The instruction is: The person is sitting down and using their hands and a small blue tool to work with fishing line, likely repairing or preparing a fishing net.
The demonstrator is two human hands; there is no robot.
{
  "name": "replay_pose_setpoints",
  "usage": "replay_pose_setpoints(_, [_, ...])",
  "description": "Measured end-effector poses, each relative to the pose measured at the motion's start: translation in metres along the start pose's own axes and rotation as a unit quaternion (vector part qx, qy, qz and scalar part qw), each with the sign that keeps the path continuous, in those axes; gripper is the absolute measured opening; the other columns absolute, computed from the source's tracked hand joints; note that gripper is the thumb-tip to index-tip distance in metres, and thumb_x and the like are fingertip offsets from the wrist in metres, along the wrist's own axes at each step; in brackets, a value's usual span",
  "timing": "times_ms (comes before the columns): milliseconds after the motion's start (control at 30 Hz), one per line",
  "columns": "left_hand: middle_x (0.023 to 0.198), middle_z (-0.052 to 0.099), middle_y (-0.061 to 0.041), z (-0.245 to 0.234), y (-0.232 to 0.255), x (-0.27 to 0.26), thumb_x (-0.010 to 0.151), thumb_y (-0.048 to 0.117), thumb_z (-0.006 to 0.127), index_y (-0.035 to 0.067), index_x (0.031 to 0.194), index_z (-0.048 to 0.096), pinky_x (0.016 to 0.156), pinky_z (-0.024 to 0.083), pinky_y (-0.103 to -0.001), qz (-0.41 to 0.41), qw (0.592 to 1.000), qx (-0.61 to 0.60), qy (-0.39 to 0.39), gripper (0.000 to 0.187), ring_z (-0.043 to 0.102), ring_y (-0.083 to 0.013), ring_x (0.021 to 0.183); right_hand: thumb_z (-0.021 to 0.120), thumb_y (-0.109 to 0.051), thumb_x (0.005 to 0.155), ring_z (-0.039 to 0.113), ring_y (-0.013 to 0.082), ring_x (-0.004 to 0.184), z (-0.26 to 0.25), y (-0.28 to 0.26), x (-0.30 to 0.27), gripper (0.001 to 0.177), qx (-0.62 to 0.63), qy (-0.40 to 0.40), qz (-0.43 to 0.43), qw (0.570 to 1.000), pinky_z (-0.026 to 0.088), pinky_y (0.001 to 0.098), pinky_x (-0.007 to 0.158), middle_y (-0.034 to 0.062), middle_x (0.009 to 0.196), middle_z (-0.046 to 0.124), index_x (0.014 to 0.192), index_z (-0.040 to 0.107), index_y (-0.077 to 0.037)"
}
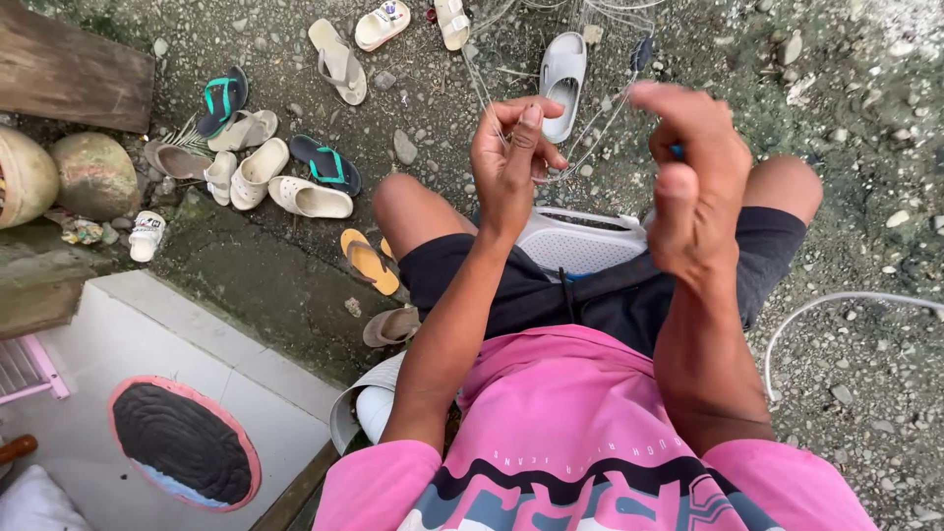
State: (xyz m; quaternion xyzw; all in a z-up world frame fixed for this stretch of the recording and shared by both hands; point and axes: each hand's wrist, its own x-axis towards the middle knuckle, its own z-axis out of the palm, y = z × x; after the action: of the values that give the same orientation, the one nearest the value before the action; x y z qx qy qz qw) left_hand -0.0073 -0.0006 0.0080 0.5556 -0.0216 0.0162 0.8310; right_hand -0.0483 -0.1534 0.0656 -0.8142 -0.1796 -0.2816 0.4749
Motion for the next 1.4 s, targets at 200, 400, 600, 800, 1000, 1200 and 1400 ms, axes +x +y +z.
replay_pose_setpoints(200, [0.094, 0.068, -0.007, 0.001, 0.007, -0.002, 0.096, 0.026, 0.055, 0.01, 0.093, 0.052, 0.038, 0.035, -0.016, 0.025, 0.998, 0.049, -0.008, 0.017, 0.058, -0.0087, 0.05, 0.057, -0.014, 0.103, 0.045, 0.0256, 0.072, 0.011, 0.005, 0.009, 0.01, -0.209, -0.11, -0.033, 0.971, 0.032, 0.0381, 0.063, 0.0086, 0.085, 0.053, 0.103, 0.063, -0.005])
replay_pose_setpoints(400, [0.092, 0.069, -0.009, 0.002, 0.008, -0.003, 0.095, 0.026, 0.055, 0.01, 0.09, 0.05, 0.039, 0.034, -0.015, 0.018, 0.999, 0.05, 0.008, 0.017, 0.057, -0.0081, 0.048, 0.065, -0.001, 0.092, 0.05, 0.0256, 0.072, 0.028, 0.012, 0.004, 0.01, -0.156, -0.069, -0.005, 0.985, 0.04, 0.0359, 0.062, 0.0118, 0.085, 0.059, 0.09, 0.055, -0.001])
replay_pose_setpoints(600, [0.09, 0.068, -0.011, 0.003, 0.003, 0.001, 0.095, 0.023, 0.054, 0.011, 0.085, 0.047, 0.042, 0.037, -0.017, 0.013, 0.999, 0.028, 0.011, 0.018, 0.053, -0.0093, 0.045, 0.064, 0.004, 0.091, 0.054, 0.0285, 0.077, 0.033, 0.015, 0.005, 0.009, -0.125, -0.029, 0.013, 0.992, 0.042, 0.0375, 0.067, 0.0143, 0.087, 0.058, 0.09, 0.056, 0.002])
replay_pose_setpoints(800, [0.089, 0.069, -0.012, 0.005, 0.003, 0.004, 0.093, 0.027, 0.056, 0.012, 0.081, 0.047, 0.041, 0.036, -0.017, 0.0, 0.999, 0.035, 0.026, 0.021, 0.051, -0.0093, 0.043, 0.066, 0.004, 0.089, 0.052, 0.0267, 0.075, 0.033, 0.019, 0.003, 0.011, -0.092, -0.023, 0.025, 0.995, 0.04, 0.0365, 0.064, 0.0127, 0.083, 0.057, 0.086, 0.056, 0.0])
replay_pose_setpoints(1000, [0.084, 0.069, -0.01, 0.007, 0.0, 0.01, 0.092, 0.027, 0.056, 0.013, 0.078, 0.046, 0.039, 0.029, -0.016, -0.001, 0.999, 0.024, 0.029, 0.022, 0.047, -0.0079, 0.04, 0.064, 0.005, 0.089, 0.052, 0.0266, 0.074, 0.035, 0.023, 0.004, 0.01, -0.053, 0.004, 0.041, 0.998, 0.04, 0.0358, 0.064, 0.0134, 0.082, 0.058, 0.085, 0.056, 0.002])
replay_pose_setpoints(1200, [0.08, 0.069, -0.011, 0.005, -0.001, 0.013, 0.091, 0.026, 0.058, 0.013, 0.075, 0.046, 0.038, 0.027, -0.017, -0.023, 1.0, -0.001, 0.009, 0.023, 0.041, -0.0078, 0.038, 0.064, -0.001, 0.094, 0.053, 0.0261, 0.073, 0.04, 0.028, 0.003, 0.011, 0.044, 0.029, 0.03, 0.998, 0.041, 0.0349, 0.064, 0.0149, 0.082, 0.058, 0.085, 0.057, 0.003])
replay_pose_setpoints(1400, [0.064, 0.055, -0.006, 0.009, -0.003, 0.012, 0.09, 0.026, 0.057, 0.013, 0.072, 0.042, 0.038, 0.025, -0.019, -0.016, 1.0, -0.02, -0.01, 0.027, 0.039, -0.0071, 0.039, 0.056, -0.014, 0.097, 0.051, 0.029, 0.08, 0.047, 0.026, 0.01, 0.018, 0.035, 0.052, -0.034, 0.997, 0.043, 0.0387, 0.068, 0.0182, 0.089, 0.056, 0.097, 0.057, 0.004])
